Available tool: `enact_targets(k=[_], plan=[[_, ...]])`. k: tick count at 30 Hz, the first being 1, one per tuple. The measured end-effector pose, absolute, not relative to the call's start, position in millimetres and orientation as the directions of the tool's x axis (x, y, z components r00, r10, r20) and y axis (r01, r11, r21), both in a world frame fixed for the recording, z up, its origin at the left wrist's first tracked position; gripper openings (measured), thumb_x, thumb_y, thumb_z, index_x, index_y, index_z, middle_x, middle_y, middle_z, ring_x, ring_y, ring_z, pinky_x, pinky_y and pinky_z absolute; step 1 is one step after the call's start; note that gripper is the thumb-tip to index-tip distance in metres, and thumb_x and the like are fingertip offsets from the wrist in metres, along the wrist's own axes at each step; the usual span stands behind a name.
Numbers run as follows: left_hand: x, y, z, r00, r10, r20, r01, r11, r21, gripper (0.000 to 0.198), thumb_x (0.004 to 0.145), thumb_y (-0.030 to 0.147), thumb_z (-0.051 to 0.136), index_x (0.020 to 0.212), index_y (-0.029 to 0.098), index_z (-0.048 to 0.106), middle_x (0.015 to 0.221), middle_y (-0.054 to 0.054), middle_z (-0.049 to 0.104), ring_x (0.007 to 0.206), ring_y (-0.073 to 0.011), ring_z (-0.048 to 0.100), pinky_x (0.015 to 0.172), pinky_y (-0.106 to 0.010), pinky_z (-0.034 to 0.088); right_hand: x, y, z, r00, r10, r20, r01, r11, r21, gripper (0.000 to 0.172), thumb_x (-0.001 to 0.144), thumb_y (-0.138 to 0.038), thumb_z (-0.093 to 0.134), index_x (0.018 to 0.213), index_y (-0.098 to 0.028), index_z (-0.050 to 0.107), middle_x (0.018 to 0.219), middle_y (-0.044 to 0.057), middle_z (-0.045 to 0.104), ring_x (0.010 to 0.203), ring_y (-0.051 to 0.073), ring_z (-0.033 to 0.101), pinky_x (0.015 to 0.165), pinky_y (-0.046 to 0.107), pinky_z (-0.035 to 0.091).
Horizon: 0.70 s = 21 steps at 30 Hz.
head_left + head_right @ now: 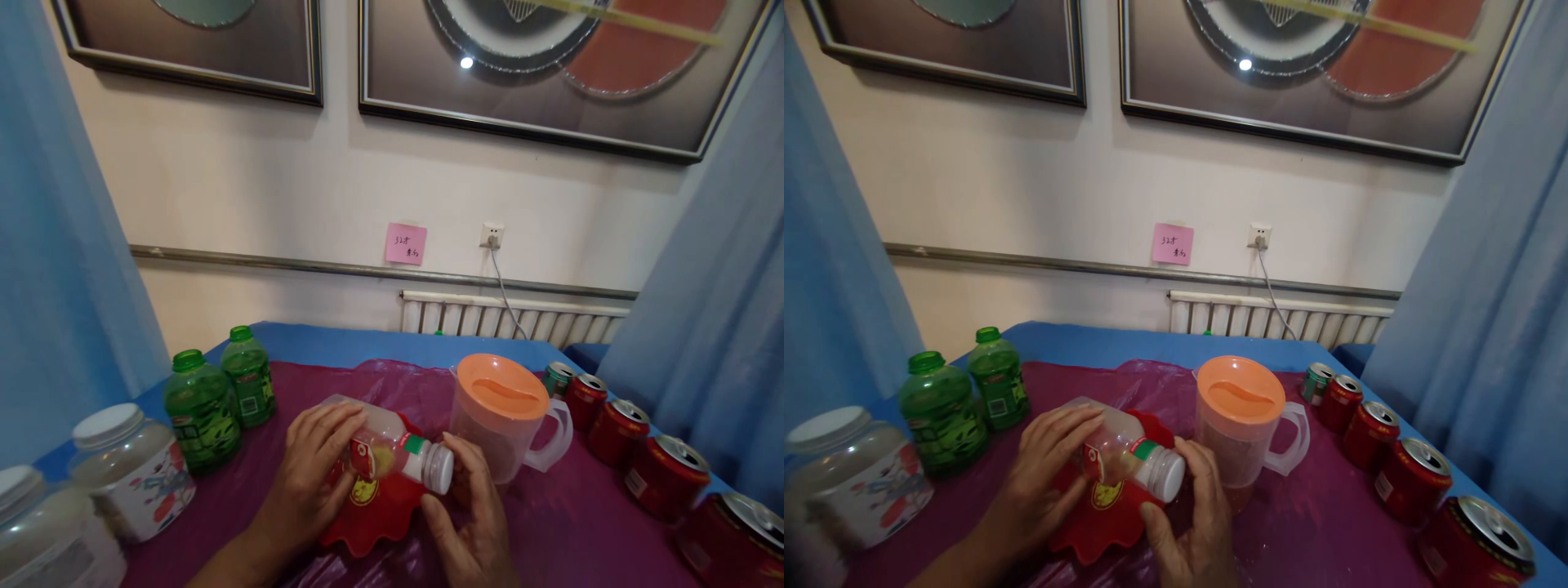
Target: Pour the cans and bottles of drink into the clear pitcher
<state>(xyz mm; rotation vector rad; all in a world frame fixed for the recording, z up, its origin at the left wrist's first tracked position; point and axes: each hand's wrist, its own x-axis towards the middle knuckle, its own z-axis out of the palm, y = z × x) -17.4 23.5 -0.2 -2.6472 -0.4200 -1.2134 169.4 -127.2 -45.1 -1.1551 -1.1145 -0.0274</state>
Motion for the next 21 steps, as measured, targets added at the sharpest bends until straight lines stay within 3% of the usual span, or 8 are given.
enact_targets(k=[8, 16, 21], plan=[[-14.3, 20.2, -0.1, 0.609, 0.17, 0.775, 0.321, -0.946, -0.045, 0.052, 0.092, 0.016, 0.056, 0.143, 0.023, 0.049, 0.132, -0.011, 0.066, 0.127, -0.0274, 0.055, 0.111, -0.048, 0.036, 171.4, -127.5, -46.3, 0.497, 0.566, 0.657, 0.48, 0.451, -0.752, 0.037, 0.095, -0.047, 0.061, 0.125, -0.025, 0.059, 0.111, 0.008, 0.066, 0.095, 0.024, 0.069, 0.08, 0.035, 0.06], [-13.4, 20.9, -1.6, 0.588, 0.223, 0.777, 0.346, -0.938, 0.007, 0.047, 0.094, 0.017, 0.054, 0.141, 0.025, 0.05, 0.132, -0.01, 0.066, 0.127, -0.0268, 0.056, 0.111, -0.049, 0.037, 177.1, -127.6, -42.1, 0.382, 0.555, 0.739, 0.598, 0.461, -0.655, 0.041, 0.097, -0.031, 0.06, 0.137, -0.027, 0.054, 0.119, 0.009, 0.066, 0.106, 0.023, 0.069, 0.087, 0.034, 0.06], [-13.6, 21.9, -2.0, 0.588, 0.232, 0.775, 0.348, -0.938, 0.017, 0.049, 0.093, 0.018, 0.054, 0.141, 0.026, 0.05, 0.132, -0.009, 0.067, 0.126, -0.027, 0.058, 0.111, -0.049, 0.038, 169.6, -129.2, -39.6, 0.469, 0.531, 0.705, 0.553, 0.446, -0.704, 0.039, 0.099, -0.036, 0.055, 0.136, -0.026, 0.057, 0.122, 0.01, 0.066, 0.109, 0.025, 0.067, 0.089, 0.037, 0.059]])
